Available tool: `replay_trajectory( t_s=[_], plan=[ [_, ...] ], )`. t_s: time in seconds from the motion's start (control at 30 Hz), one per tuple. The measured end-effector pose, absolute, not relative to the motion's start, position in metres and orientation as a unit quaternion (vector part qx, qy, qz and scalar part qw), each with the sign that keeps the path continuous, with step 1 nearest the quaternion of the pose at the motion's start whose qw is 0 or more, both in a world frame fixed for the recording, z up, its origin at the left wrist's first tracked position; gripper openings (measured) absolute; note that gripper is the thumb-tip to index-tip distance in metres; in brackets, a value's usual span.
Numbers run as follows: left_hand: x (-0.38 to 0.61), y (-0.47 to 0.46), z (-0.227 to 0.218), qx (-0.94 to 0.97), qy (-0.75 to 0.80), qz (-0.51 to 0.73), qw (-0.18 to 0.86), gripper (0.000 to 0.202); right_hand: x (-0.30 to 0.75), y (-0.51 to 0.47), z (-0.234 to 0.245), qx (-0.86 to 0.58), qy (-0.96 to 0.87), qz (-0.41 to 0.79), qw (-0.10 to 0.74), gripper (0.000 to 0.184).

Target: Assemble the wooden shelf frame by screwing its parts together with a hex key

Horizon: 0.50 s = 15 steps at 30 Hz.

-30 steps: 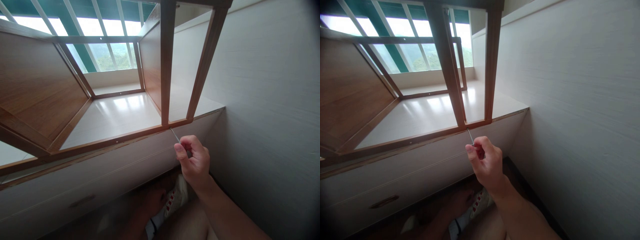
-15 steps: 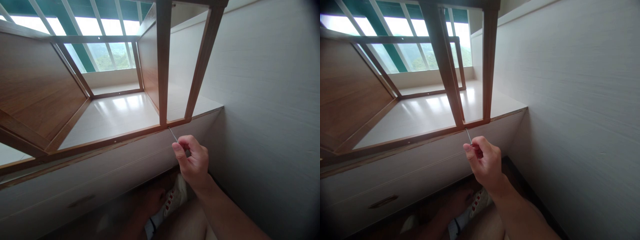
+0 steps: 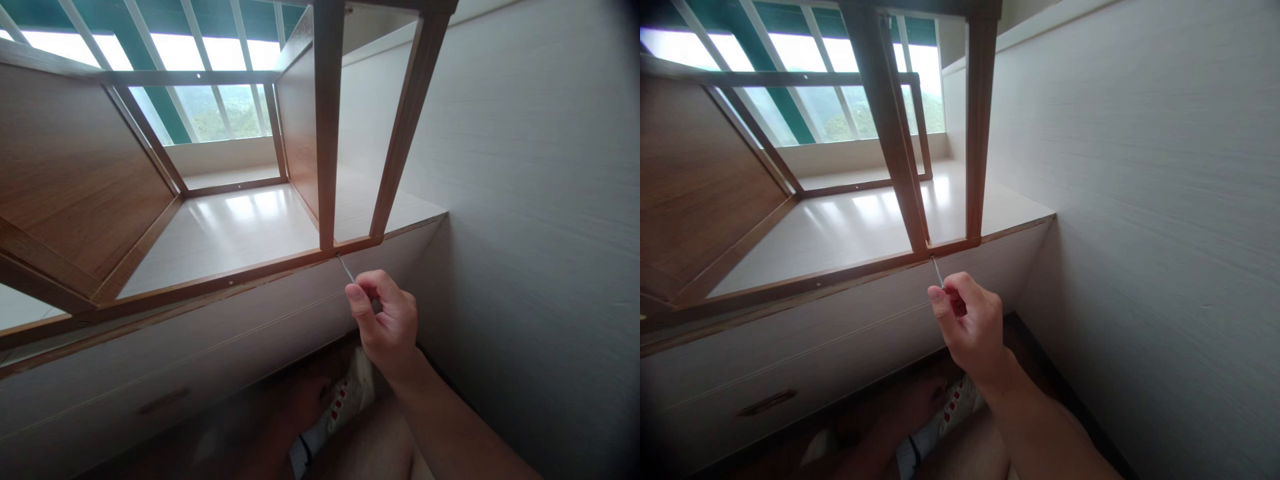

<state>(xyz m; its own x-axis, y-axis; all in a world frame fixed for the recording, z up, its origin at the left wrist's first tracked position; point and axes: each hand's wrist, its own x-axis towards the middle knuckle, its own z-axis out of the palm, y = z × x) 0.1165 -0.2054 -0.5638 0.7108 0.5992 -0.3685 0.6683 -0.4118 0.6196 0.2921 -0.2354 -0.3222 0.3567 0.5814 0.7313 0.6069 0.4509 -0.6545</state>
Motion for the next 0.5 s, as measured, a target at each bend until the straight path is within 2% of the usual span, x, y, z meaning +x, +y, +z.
replay_trajectory(
  t_s=[0.5],
  plan=[
    [0.1171, -0.2059, -0.5605, 0.836, 0.386, -0.051, 0.387, 0.014, 0.2921, -0.2366, -0.3213, -0.521, -0.569, -0.003, 0.636, 0.017]
  ],
)
